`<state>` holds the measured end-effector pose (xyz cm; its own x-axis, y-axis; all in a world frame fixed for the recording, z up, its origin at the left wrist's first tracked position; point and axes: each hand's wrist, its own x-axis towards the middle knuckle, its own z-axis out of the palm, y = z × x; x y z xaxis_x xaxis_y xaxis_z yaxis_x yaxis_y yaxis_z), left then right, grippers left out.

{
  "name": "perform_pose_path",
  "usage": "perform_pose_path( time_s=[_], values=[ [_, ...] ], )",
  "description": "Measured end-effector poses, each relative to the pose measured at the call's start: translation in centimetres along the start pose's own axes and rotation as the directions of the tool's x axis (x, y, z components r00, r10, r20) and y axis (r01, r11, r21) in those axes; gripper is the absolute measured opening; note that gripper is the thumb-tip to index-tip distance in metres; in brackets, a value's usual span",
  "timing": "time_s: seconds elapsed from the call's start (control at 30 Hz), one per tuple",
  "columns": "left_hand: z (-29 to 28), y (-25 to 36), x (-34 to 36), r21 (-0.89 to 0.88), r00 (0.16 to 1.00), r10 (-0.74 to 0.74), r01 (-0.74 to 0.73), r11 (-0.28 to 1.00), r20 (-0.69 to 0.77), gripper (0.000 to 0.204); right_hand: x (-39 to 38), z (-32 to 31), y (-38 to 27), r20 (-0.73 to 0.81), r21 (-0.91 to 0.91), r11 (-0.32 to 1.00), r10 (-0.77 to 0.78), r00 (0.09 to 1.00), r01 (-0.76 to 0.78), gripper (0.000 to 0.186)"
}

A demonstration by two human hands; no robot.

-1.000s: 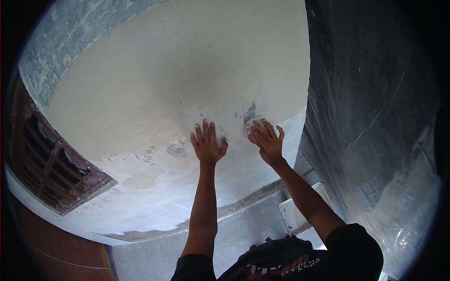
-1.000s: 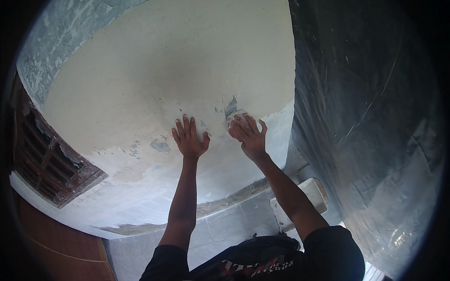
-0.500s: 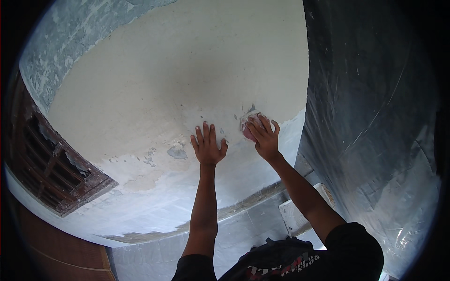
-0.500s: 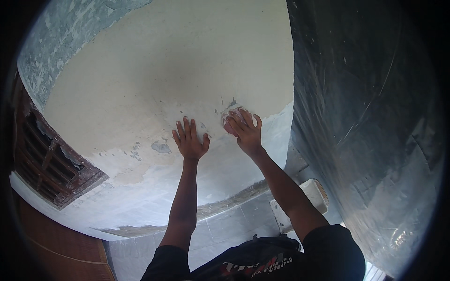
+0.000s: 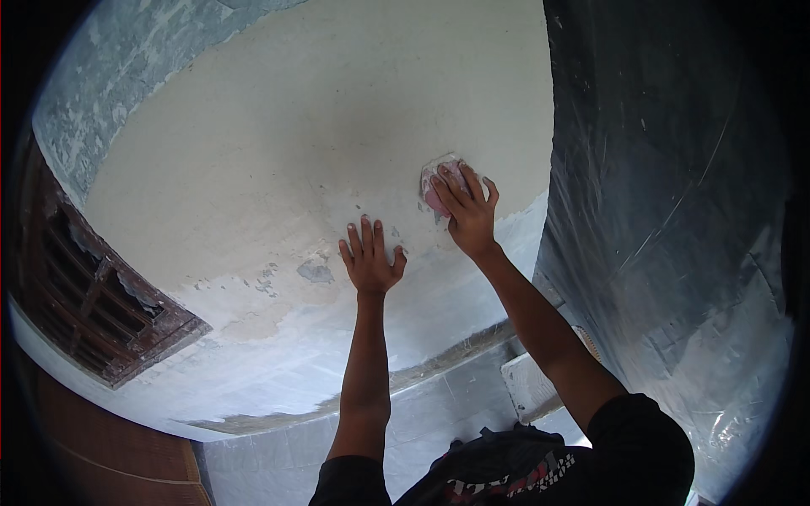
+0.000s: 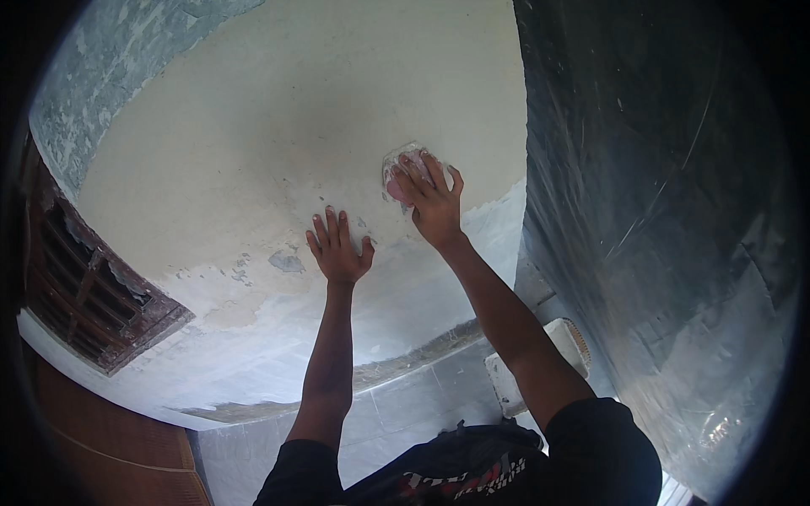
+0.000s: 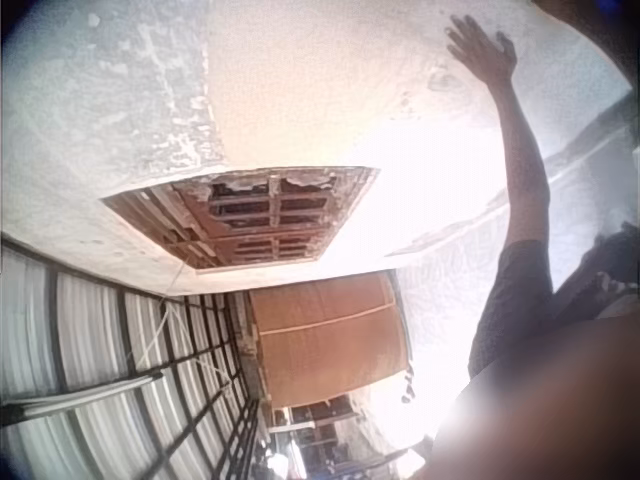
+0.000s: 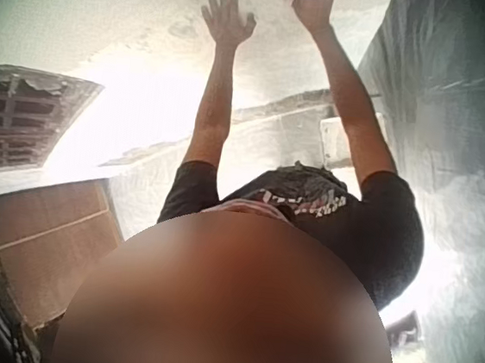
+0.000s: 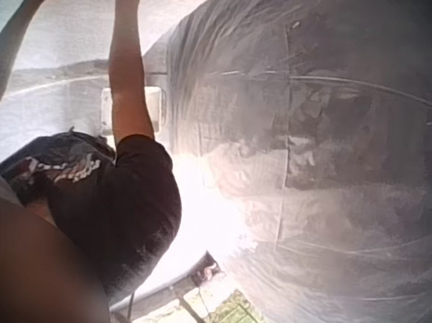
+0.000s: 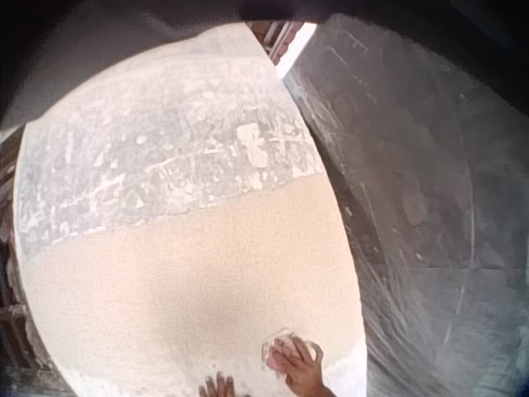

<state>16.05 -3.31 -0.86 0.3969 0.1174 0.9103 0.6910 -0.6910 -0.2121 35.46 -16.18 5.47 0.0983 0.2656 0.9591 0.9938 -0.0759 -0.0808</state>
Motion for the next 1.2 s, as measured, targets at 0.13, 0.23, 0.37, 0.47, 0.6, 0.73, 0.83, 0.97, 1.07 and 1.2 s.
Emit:
perform_pose_path(
  time_s=[0.13, 0.23, 0.37, 0.47, 0.6, 0.73, 0.83, 0.97, 1.07, 1.2],
  values=[
    [-0.2, 0.4, 0.2, 0.014, 1.000, -0.004, 0.004, 1.000, 0.001, 0.062, -11.1, -1.1, 0.1, 0.209, 0.006, 0.998, 0.063, 0.976, -0.066, 0.066],
    [0.0, 0.0, -0.3, 0.014, 1.000, -0.012, 0.012, 1.000, -0.004, 0.062, -10.8, -1.9, -0.6, 0.215, 0.034, 0.997, 0.056, 0.975, -0.065, 0.066],
    [-0.3, 0.1, -0.1, 0.011, 1.000, -0.009, 0.009, 1.000, -0.012, 0.062, 1.5, -3.0, -0.7, -0.088, 0.073, 0.997, 0.005, 0.996, 0.002, 0.068],
    [-0.1, 0.3, 0.1, -0.002, 1.000, 0.002, -0.002, 1.000, -0.024, 0.062, 6.3, -2.5, 0.0, -0.164, 0.035, 0.999, -0.018, 0.986, 0.024, 0.068],
    [-0.1, -0.1, -0.1, 0.014, 0.999, 0.036, -0.036, 0.999, -0.004, 0.066, 0.7, -0.2, 0.5, -0.001, 0.002, 1.000, -0.020, 1.000, 0.020, 0.068],
    [-0.1, 0.2, 0.3, 0.026, 0.999, 0.047, -0.046, 0.999, -0.026, 0.065, -12.9, -0.8, 0.9, 0.296, 0.009, 1.000, 0.017, 0.955, -0.021, 0.070],
    [-0.2, 0.0, 0.1, 0.042, 0.999, 0.047, -0.046, 0.998, -0.016, 0.066, -15.8, -1.7, 0.1, 0.364, 0.044, 0.998, 0.024, 0.931, -0.043, 0.070],
    [-0.3, 0.2, -0.2, 0.032, 0.999, 0.034, -0.034, 0.999, 0.001, 0.066, -6.7, -3.1, 0.1, 0.123, 0.060, 0.998, 0.015, 0.992, -0.022, 0.063],
    [-0.6, 0.3, 0.4, 0.024, 1.000, 0.027, -0.027, 0.999, 0.014, 0.069, 3.2, -3.2, 0.4, -0.097, 0.044, 0.999, 0.035, 0.995, -0.031, 0.063],
    [-1.6, 0.9, 0.6, -0.050, 0.992, -0.031, 0.037, 0.998, 0.121, 0.075, 4.8, -2.3, 1.3, -0.099, 0.044, 0.999, 0.003, 0.995, 0.001, 0.067]
  ],
)
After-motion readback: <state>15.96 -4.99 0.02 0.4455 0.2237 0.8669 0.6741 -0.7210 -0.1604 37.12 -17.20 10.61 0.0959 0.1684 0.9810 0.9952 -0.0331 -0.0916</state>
